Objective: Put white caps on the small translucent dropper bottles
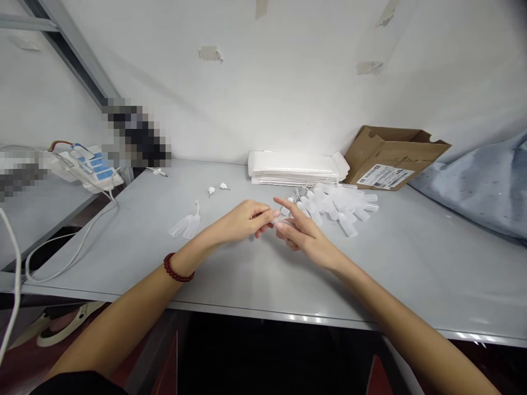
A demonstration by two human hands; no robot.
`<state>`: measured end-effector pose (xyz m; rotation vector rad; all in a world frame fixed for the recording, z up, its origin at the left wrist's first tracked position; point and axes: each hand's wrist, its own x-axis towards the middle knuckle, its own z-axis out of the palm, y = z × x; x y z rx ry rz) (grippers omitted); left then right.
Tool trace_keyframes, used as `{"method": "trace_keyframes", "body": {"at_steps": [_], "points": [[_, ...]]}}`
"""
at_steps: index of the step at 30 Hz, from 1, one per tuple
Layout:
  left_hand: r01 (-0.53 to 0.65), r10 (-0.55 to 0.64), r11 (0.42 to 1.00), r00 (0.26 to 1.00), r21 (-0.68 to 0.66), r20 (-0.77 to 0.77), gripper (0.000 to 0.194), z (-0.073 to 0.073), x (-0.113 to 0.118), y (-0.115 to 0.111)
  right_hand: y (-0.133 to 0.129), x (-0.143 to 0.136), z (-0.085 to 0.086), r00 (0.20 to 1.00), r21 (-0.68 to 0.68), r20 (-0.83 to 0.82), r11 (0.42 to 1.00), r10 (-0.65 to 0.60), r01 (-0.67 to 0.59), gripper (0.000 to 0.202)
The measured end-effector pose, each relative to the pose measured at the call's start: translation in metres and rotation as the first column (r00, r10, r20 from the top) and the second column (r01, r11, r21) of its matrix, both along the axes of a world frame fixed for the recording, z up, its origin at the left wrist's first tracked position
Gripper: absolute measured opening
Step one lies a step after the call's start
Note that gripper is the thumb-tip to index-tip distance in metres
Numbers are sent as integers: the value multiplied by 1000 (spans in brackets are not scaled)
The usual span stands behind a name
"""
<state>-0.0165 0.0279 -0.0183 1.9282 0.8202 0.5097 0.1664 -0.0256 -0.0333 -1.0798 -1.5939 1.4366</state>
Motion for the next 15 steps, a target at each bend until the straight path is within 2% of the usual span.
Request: {"method": "trace_keyframes", "body": {"at_steps": [4, 7, 12, 15], "points": [[-3, 4, 999, 1000, 53, -19, 39, 2, 0, -2, 1, 2, 3, 975, -228, -221, 971, 23, -74, 51], [1, -1, 999, 1000, 46, -1, 35, 4, -1, -2, 2, 4, 4, 941, -345, -337, 930, -1, -123, 40], [-1, 0, 1000, 999, 26, 45, 33, 4, 0, -3, 5, 4, 4, 907, -434, -420, 885, -32, -170, 33], [-27, 24, 999, 997, 40, 70, 34, 2, 1, -2, 5, 3, 6, 904, -434, -424, 887, -48, -157, 30]]}}
